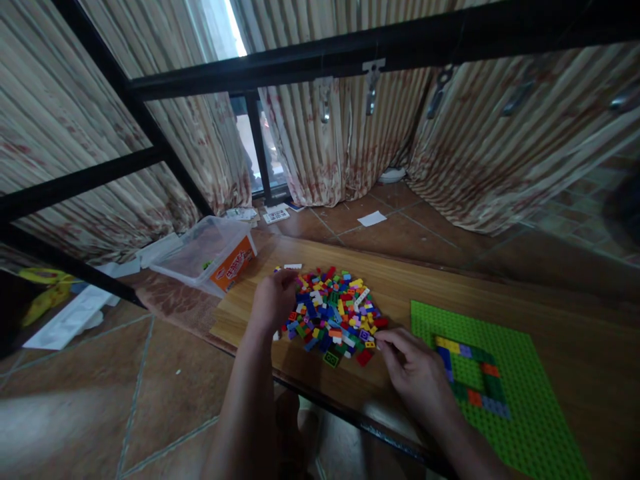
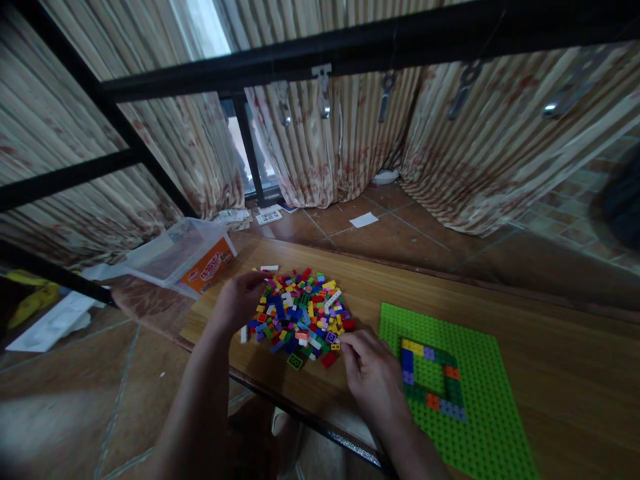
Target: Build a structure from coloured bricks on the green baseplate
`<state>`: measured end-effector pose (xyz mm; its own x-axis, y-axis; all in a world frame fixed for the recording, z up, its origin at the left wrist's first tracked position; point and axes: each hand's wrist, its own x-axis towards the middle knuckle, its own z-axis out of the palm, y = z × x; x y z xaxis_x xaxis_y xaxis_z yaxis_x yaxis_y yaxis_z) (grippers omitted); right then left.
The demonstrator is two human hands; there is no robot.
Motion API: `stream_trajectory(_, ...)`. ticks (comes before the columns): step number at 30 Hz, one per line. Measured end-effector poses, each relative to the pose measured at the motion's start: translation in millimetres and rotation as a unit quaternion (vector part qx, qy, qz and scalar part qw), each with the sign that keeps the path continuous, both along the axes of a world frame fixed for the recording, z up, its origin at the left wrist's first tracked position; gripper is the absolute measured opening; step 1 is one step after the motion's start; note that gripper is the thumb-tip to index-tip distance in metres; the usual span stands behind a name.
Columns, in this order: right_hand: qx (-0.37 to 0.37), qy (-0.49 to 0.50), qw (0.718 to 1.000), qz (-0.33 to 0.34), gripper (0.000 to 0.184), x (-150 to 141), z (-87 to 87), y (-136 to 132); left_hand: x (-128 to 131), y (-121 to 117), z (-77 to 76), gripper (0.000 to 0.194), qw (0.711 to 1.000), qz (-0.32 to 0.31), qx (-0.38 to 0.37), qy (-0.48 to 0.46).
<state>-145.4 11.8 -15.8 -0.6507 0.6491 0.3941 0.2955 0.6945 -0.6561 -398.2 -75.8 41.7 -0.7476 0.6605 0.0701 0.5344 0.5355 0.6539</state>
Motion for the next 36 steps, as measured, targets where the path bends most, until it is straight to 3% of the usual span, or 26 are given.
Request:
stream_trajectory(3, -0.003, -0.005, 1.0, -0.005, 0.017, 2.4, 0.2, 0.7, -1.2, -0.2, 0.1, 0.027, 1.0, -0.012, -0.016, -0.001)
stream_trajectory(8, -0.006, -0.011, 1.0, 0.006, 0.016, 6.0, 1.3, -0.6, 4.3, -7.4, 4.8, 0.023, 0.995, -0.094, -0.005, -0.011)
stream_trajectory(10, -0.009, -0.005, 1.0, 0.014, 0.017, 4.6, 2.7, -5.1, 5.9, -9.7, 5.8, 0.022, 0.996, -0.093, 0.007, -0.009)
stream_trajectory(13, -0.002, 0.002, 1.0, 0.03, 0.016, -0.4, 2.9, -15.2, 4.8, -10.6, 5.3, 0.026, 0.999, -0.044, 0.026, -0.005)
stream_trajectory(18, 0.037, 0.006, 0.998, 0.042, 0.016, -9.1, -3.7, -25.3, -0.5, -10.1, 3.9, 0.029, 0.989, 0.082, 0.123, -0.028)
stream_trajectory(24, 0.135, -0.039, 0.989, 0.043, 0.031, -21.0, -7.5, -30.2, -1.8, -10.2, 5.2, 0.028, 0.982, 0.109, 0.148, -0.041)
stream_trajectory(29, 0.172, -0.076, 0.981, 0.057, 0.036, -33.4, -6.7, -39.8, -11.8, -14.7, 3.8, 0.032, 0.963, 0.144, 0.22, -0.053)
stream_trajectory(32, 0.171, -0.086, 0.98, 0.047, 0.031, -37.2, -8.0, -39.8, -18.2, -20.8, 3.5, 0.032, 0.969, 0.157, 0.176, -0.068)
stream_trajectory(36, 0.172, -0.09, 0.981, 0.019, 0.029, -37.2, -11.7, -32.9, -20.1, -28.7, 2.3, 0.025, 0.994, 0.107, 0.014, -0.03)
